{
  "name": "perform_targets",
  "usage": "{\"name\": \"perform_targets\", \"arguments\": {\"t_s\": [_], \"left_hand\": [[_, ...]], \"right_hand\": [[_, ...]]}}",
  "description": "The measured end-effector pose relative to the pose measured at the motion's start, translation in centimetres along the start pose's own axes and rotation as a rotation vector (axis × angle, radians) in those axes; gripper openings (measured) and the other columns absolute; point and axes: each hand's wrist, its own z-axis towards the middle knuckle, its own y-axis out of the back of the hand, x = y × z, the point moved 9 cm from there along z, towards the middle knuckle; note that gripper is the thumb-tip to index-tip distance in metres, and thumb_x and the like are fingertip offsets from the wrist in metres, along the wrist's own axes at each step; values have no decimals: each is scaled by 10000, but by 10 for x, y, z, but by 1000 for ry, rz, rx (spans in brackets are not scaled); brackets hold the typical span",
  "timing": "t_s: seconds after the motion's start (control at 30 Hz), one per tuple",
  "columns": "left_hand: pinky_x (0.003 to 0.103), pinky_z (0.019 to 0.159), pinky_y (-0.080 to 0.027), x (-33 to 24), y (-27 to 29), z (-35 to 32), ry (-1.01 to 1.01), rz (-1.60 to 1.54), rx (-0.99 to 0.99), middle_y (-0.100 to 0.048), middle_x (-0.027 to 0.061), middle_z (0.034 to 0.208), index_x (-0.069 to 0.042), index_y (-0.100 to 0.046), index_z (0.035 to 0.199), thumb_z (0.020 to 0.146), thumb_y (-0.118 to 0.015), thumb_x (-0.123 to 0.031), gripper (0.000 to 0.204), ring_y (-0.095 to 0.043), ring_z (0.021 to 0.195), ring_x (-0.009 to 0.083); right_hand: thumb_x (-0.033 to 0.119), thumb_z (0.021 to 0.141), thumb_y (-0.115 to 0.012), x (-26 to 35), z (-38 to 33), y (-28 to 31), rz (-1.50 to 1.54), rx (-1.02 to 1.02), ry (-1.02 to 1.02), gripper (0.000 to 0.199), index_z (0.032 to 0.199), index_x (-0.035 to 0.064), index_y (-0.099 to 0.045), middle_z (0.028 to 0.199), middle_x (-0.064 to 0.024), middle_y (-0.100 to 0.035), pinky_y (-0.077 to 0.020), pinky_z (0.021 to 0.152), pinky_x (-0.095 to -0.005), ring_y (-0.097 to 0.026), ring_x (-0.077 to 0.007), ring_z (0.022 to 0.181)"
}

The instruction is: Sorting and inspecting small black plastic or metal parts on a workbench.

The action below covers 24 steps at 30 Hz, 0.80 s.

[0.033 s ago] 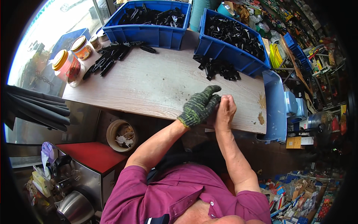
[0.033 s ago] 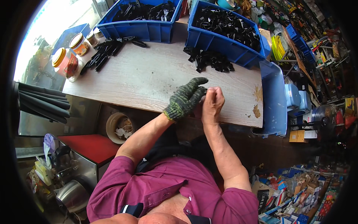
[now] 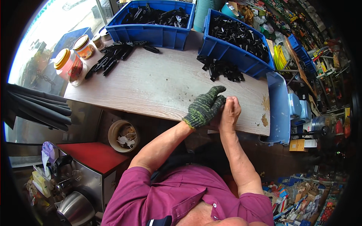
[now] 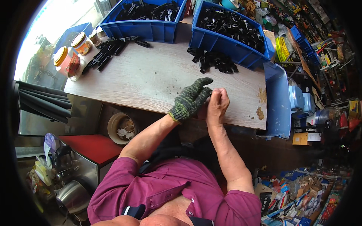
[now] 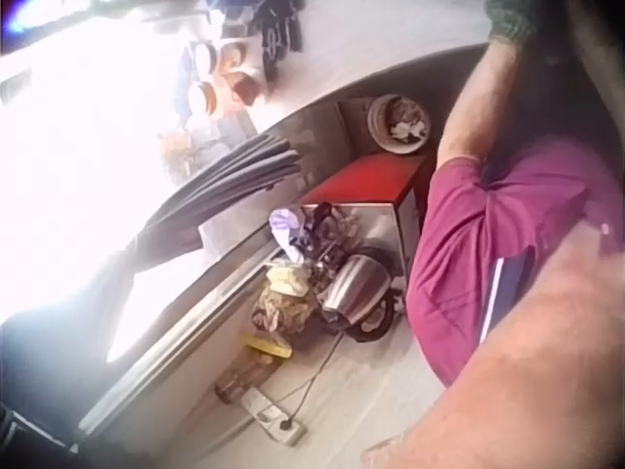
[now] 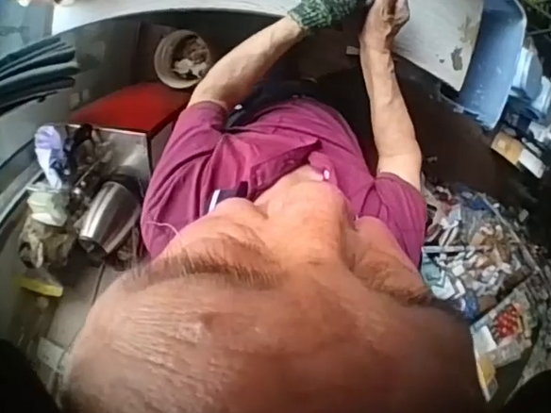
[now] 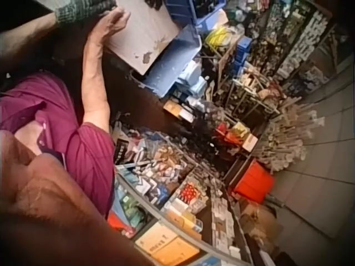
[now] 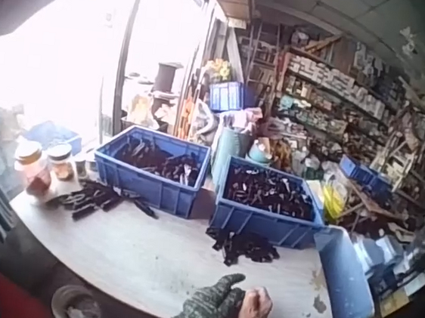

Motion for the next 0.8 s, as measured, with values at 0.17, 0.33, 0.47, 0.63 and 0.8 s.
{"name": "perform_targets", "arguments": {"t_s": [0.17,0.33,0.47,0.63,0.8], "left_hand": [[515,771,-522,-1,-5,2,-6,50,26,-711,195,975,-95,-572,1309,979,-560,-273,375,-676,889,413],[470,791,-541,9,102,42,-102,601,-302,-710,166,1040,-145,-677,1196,954,-612,-359,330,-684,916,365],[520,858,-503,51,216,75,141,1134,-384,-669,195,1092,-144,-625,1256,909,-595,-281,374,-635,1016,393],[541,812,-507,42,205,74,32,1227,-214,-668,193,1041,-109,-659,1070,903,-605,-310,267,-623,972,412],[526,751,-518,44,190,64,-67,1202,-142,-677,173,959,-123,-657,1086,924,-582,-245,216,-629,906,402]], "right_hand": [[215,978,-529,-3,5,6,124,10,-22,238,773,95,-538,660,50,-445,-363,531,-272,-406,-71,584],[328,964,-519,-15,2,10,265,-25,-383,299,761,120,-449,522,18,-267,-540,481,-449,-370,-144,434],[385,951,-546,-24,54,84,273,-311,-418,314,830,119,-432,489,-16,-271,-584,597,-554,-386,-179,429],[370,877,-662,-19,86,158,116,-655,-349,328,987,75,-568,554,-56,-380,-618,595,-495,-471,-207,509],[296,883,-722,-33,107,117,-32,-322,-381,262,995,77,-631,559,-14,-406,-594,504,-392,-448,-133,428]]}}
